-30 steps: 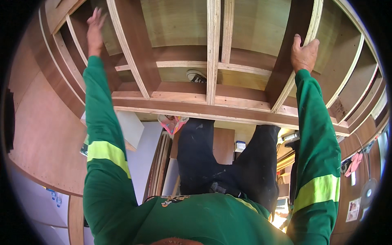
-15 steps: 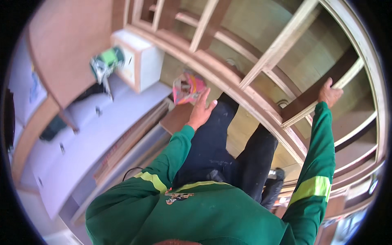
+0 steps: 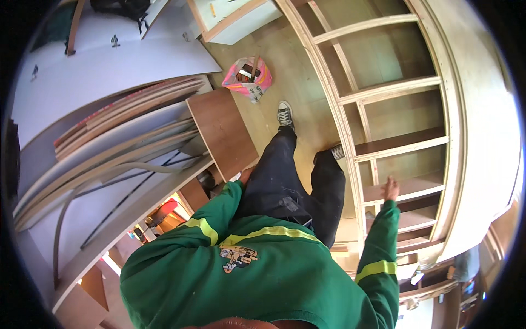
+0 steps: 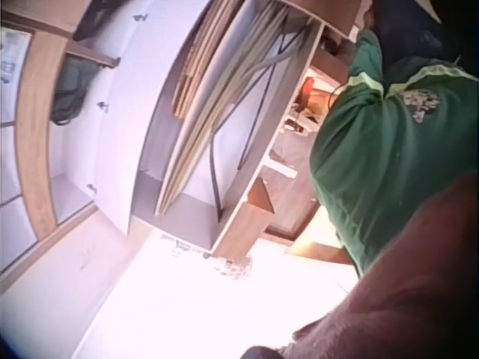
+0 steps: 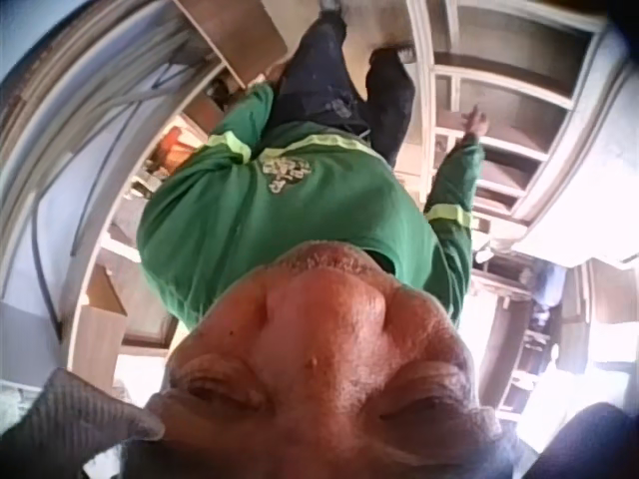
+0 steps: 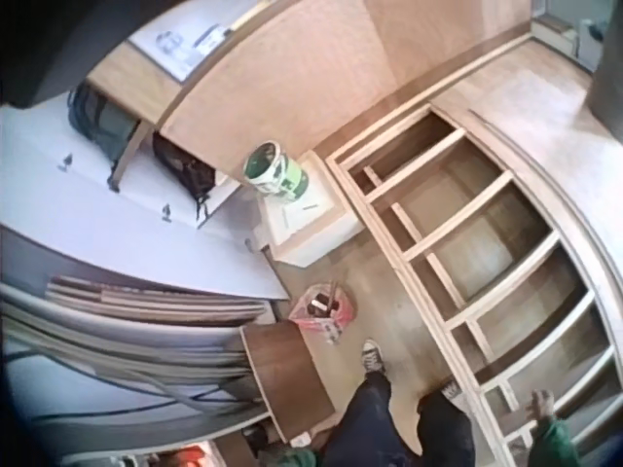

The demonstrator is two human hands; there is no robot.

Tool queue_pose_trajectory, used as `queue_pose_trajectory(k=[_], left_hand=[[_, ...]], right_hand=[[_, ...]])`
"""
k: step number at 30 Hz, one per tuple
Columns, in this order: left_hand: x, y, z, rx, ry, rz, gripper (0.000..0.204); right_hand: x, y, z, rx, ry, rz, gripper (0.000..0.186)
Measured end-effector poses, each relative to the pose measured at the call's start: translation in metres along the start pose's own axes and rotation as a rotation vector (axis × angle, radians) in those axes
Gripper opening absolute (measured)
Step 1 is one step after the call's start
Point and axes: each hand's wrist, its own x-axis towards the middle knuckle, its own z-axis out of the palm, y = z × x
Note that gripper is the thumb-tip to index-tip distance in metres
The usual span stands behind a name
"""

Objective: The person saws a piece of plywood using a hand saw, then lifts the plywood to place it onto a wooden frame and pushes it into position.

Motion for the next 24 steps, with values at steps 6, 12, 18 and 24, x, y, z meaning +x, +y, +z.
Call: queue_pose_trajectory(k=[6, 12, 18, 24], left_hand=[[-0.013, 0.105, 0.005, -0.131, -0.039, 0.007, 0.047], [-0.006, 0.182, -0.041, -0.090, 0.004, 0.278, 0.043], [0.030, 0.151, -0.067, -0.147, 0.376, 0.703, 0.040], [-0.042, 0.121, -0.024, -0.612, 0.613, 0.482, 0.047]], right_hand=[[-0.142, 0.038, 0.061, -0.147, -0.127, 0.289, 0.055], [-0.199, -0.045, 0.196, -0.669, -0.239, -0.017, 0.045], [-0.228, -0.195, 0.315, -0.887, -0.404, -0.310, 0.034], [-0.263, -0.303, 0.387, -0.981, -0.360, -0.380, 0.038]])
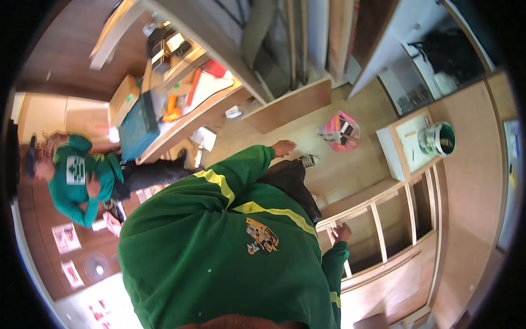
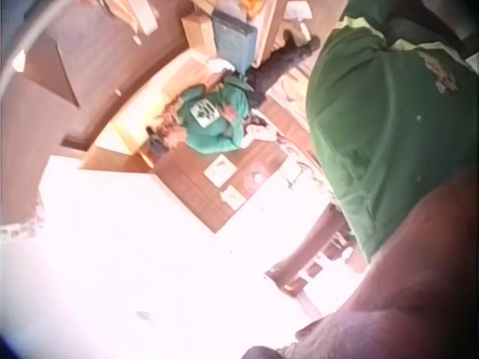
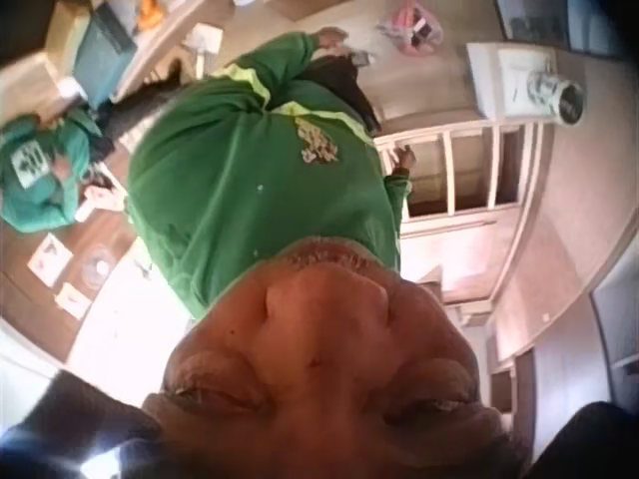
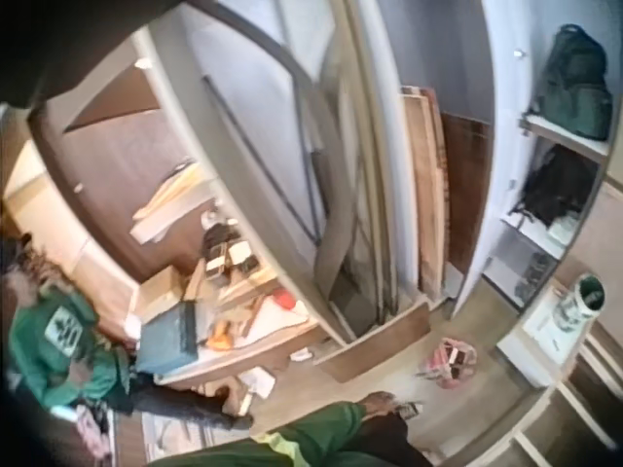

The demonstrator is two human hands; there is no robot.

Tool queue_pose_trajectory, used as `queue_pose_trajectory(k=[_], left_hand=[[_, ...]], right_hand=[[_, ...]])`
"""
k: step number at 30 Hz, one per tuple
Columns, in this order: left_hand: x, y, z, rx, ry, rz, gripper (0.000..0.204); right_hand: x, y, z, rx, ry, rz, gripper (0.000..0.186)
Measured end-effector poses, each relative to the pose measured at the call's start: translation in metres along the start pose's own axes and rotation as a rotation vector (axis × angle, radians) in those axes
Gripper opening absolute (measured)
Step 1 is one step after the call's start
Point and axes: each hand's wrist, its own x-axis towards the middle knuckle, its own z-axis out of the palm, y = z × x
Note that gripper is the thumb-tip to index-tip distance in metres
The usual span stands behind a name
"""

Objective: The person saws a piece of plywood using a hand saw, then lifts the plywood to place it onto a wooden frame and pushes it into position.

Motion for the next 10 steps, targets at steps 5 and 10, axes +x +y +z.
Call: queue_pose_trajectory(k=[5, 10], left_hand=[[-0.109, -0.135, 0.003, -0.034, 0.088, -0.511, 0.052], [-0.183, -0.204, 0.057, 0.042, 0.193, -0.400, 0.030]], right_hand=[[0.011, -0.024, -0.013, -0.179, -0.044, -0.044, 0.035], [0.061, -0.009, -0.078, -0.228, -0.104, 0.036, 0.030]])
